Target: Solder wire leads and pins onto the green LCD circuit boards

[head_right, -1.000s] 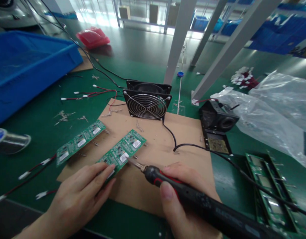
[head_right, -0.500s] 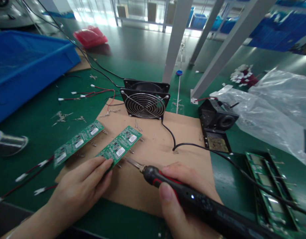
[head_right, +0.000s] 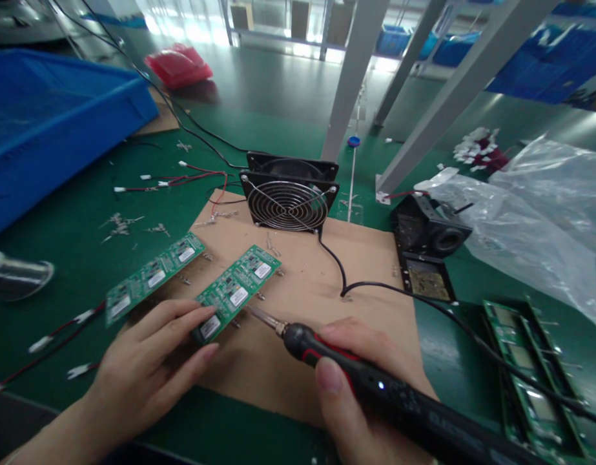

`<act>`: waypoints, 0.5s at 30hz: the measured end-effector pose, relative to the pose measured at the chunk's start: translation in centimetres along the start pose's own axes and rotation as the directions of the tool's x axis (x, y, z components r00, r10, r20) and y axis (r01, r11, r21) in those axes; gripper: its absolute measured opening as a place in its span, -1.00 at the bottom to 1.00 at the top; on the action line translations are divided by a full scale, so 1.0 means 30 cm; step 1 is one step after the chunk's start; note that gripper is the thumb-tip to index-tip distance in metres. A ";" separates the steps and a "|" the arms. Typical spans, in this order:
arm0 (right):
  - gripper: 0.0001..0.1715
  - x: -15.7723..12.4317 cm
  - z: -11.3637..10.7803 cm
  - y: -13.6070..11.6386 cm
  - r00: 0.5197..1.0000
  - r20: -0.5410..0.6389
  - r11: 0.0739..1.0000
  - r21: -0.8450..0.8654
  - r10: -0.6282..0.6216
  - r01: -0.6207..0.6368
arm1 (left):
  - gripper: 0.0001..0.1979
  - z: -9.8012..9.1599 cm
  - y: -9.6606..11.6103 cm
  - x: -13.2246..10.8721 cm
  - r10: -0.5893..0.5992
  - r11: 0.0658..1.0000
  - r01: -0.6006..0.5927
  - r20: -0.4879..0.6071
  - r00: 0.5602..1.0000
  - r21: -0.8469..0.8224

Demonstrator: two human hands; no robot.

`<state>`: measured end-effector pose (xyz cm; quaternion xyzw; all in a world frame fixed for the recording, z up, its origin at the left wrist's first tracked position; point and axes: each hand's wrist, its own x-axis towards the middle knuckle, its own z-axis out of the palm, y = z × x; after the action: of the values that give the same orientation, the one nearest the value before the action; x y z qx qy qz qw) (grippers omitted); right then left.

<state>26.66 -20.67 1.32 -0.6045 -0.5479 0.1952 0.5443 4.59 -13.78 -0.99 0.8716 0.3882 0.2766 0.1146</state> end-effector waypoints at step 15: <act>-0.86 0.043 0.054 -0.045 0.980 0.183 0.990 -0.106 -0.072 0.092 | -0.64 0.005 0.009 0.010 -0.229 0.946 0.217 -0.024 0.973 -0.240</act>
<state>25.11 -19.09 2.42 -0.5914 -0.6292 0.1947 0.4653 4.99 -13.74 -0.88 0.7949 0.4515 0.3282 0.2377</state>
